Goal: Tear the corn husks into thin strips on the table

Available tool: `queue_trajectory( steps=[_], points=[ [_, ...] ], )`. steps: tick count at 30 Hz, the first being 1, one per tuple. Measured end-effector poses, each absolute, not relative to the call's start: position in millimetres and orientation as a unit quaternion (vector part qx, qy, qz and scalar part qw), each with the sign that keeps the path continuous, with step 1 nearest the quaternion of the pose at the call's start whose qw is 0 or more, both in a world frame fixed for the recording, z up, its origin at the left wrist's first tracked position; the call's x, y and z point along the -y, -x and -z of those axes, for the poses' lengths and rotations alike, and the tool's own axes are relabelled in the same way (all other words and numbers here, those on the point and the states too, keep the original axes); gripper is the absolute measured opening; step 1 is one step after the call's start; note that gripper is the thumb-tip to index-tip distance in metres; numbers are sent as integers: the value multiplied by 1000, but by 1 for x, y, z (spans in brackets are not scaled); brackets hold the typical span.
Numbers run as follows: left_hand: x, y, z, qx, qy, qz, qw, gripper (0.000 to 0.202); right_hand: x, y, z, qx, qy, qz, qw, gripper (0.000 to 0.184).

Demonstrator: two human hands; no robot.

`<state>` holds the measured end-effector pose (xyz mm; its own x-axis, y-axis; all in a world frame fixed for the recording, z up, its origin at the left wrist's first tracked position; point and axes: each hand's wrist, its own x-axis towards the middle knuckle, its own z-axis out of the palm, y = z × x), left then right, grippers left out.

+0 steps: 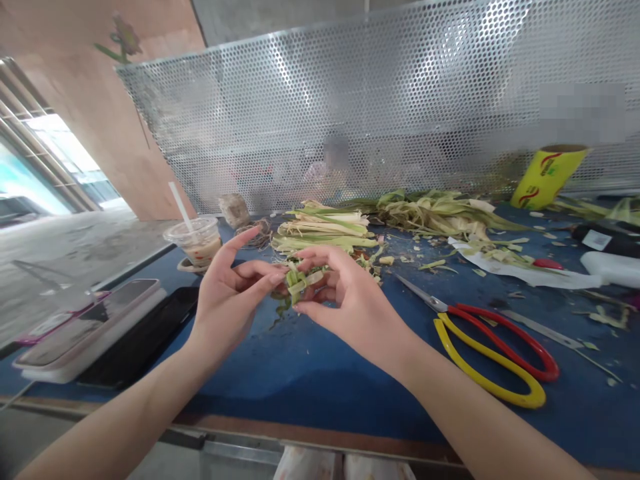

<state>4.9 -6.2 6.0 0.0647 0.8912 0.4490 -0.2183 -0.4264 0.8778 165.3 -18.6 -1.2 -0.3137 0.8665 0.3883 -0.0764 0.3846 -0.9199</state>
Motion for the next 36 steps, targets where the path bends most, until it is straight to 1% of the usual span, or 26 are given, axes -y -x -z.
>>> queue_trajectory(
  steps=[4,7,9,12,14,16,18,24,27,30,32,35,36],
  points=[
    [6,-4,-7,-305,-547,-615,479,56,20,-166,1,677,345,-401,512,48],
    [6,-4,-8,-313,-533,-617,487,56,23,-166,-2,674,387,-393,491,51],
    [7,-5,-7,-308,-538,-626,474,55,25,-165,-3,670,420,-391,472,50],
    [7,-6,-6,-292,-553,-640,446,53,25,-165,-2,679,457,-364,444,35],
    [8,-6,-5,-290,-565,-639,434,53,24,-166,-2,699,449,-355,428,24],
    [8,-6,-5,-294,-575,-634,425,53,23,-168,-3,712,428,-361,423,17],
    [7,-4,-5,-300,-582,-629,418,52,22,-170,-5,712,416,-366,431,14],
    [6,-2,-9,-309,-571,-635,419,47,17,-176,-9,675,386,-419,469,16],
    [6,-3,-11,-305,-565,-638,425,44,15,-180,-9,665,375,-425,486,15],
    [7,-3,-11,-297,-567,-640,426,41,14,-182,-9,664,372,-429,486,14],
    [9,-4,-11,-288,-575,-637,425,40,14,-181,-10,657,365,-458,474,13],
    [12,-5,-10,-280,-596,-623,421,39,16,-176,-9,651,363,-494,447,26],
    [13,-5,-10,-280,-603,-619,418,39,16,-174,-8,653,369,-493,442,28]
  ],
)
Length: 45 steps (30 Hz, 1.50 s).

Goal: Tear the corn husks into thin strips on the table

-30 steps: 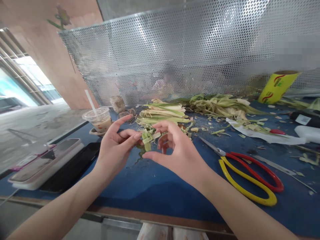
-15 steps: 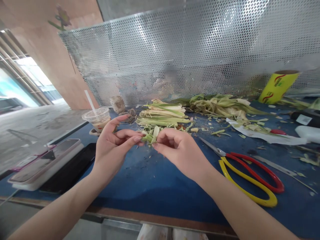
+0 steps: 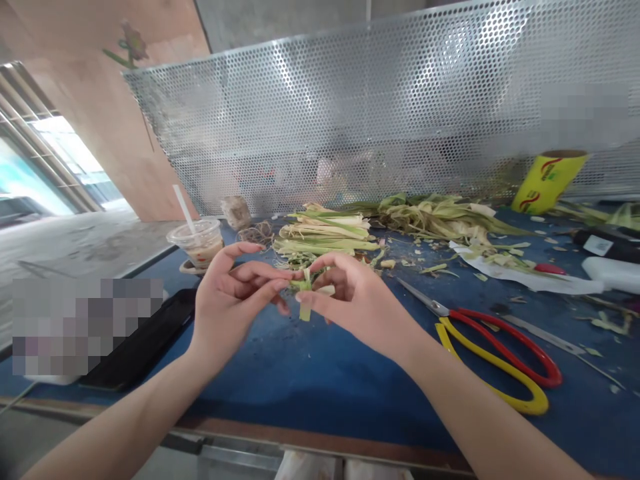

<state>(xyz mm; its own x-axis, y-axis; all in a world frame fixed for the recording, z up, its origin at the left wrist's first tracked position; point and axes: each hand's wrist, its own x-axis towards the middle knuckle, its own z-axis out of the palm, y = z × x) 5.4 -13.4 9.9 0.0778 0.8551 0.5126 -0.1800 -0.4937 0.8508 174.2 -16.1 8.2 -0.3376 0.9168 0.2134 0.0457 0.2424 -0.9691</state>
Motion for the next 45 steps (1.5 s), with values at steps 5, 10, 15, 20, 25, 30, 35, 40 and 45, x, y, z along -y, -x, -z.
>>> queue_trajectory(
  steps=[5,10,15,20,25,30,35,40,45],
  points=[
    [14,-5,-10,-291,-619,-610,401,34,16,-172,-7,655,407,-426,473,21],
    [14,-5,-9,-303,-640,-568,420,27,15,-175,-6,658,417,-390,491,19],
    [13,-5,-2,-338,-684,-478,436,50,18,-172,-6,693,418,-366,461,11],
    [13,-5,-1,-379,-679,-462,427,28,20,-170,-6,733,408,-313,445,12],
    [12,-6,-3,-354,-655,-472,472,18,23,-172,-8,752,424,-215,456,7],
    [10,-4,-3,-356,-639,-489,475,17,25,-174,-11,736,451,-199,464,8],
    [9,-3,-5,-337,-636,-487,494,18,21,-175,-10,716,448,-233,482,8],
    [8,-2,-6,-343,-632,-491,491,18,14,-173,-6,687,405,-315,515,13],
    [6,-2,-4,-342,-569,-510,547,13,13,-167,1,683,399,-361,494,28]
  ],
)
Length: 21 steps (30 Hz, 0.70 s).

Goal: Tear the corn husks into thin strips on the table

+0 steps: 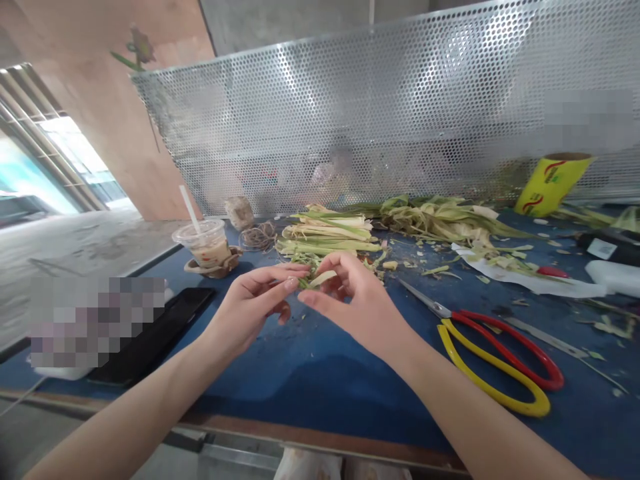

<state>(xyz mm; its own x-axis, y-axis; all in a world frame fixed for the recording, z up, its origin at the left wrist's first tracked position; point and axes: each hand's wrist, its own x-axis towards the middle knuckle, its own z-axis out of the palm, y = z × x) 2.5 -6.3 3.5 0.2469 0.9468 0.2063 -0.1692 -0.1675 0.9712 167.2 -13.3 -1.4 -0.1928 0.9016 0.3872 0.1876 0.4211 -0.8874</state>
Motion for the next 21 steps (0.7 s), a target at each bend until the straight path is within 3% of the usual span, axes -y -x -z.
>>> queue_trajectory(
  steps=[3,6,10,15,21],
  points=[
    [5,-4,0,-346,-538,-522,564,11,13,-165,6,715,411,-288,486,38],
    [5,-6,2,-350,-540,-530,553,11,13,-164,8,714,414,-256,503,33],
    [6,-8,3,-354,-567,-540,512,10,12,-163,8,696,413,-308,500,19],
    [3,-5,4,-358,-606,-529,474,9,10,-163,9,684,395,-335,514,17],
    [-3,1,2,-341,-626,-575,402,5,14,-162,6,688,379,-398,473,14]
  ],
)
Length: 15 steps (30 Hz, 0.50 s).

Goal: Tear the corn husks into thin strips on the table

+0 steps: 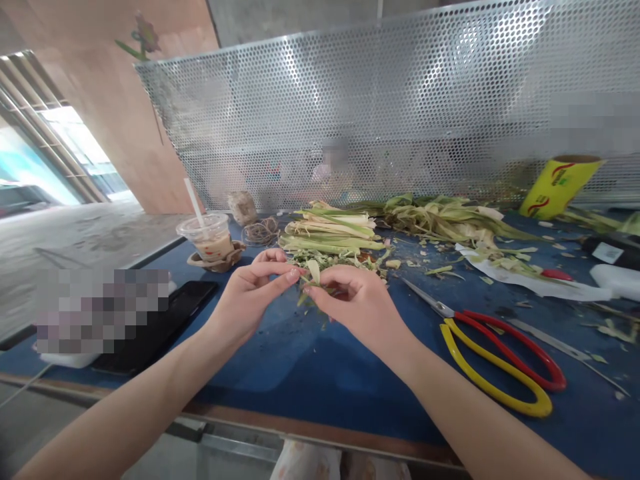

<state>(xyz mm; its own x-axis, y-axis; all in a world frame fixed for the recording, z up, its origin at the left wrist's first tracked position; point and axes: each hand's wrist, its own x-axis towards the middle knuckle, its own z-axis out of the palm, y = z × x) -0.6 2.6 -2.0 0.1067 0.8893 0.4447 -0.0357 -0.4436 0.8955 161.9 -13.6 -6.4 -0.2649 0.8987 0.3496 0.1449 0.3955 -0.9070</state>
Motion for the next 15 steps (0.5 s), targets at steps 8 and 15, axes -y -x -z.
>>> queue_trajectory(
  steps=[8,15],
  points=[
    [5,-1,-2,-362,-665,-460,464,54,12,-167,2,677,384,-410,476,19],
    [1,1,-4,-364,-626,-499,475,26,11,-166,5,644,371,-433,510,21]
  ],
)
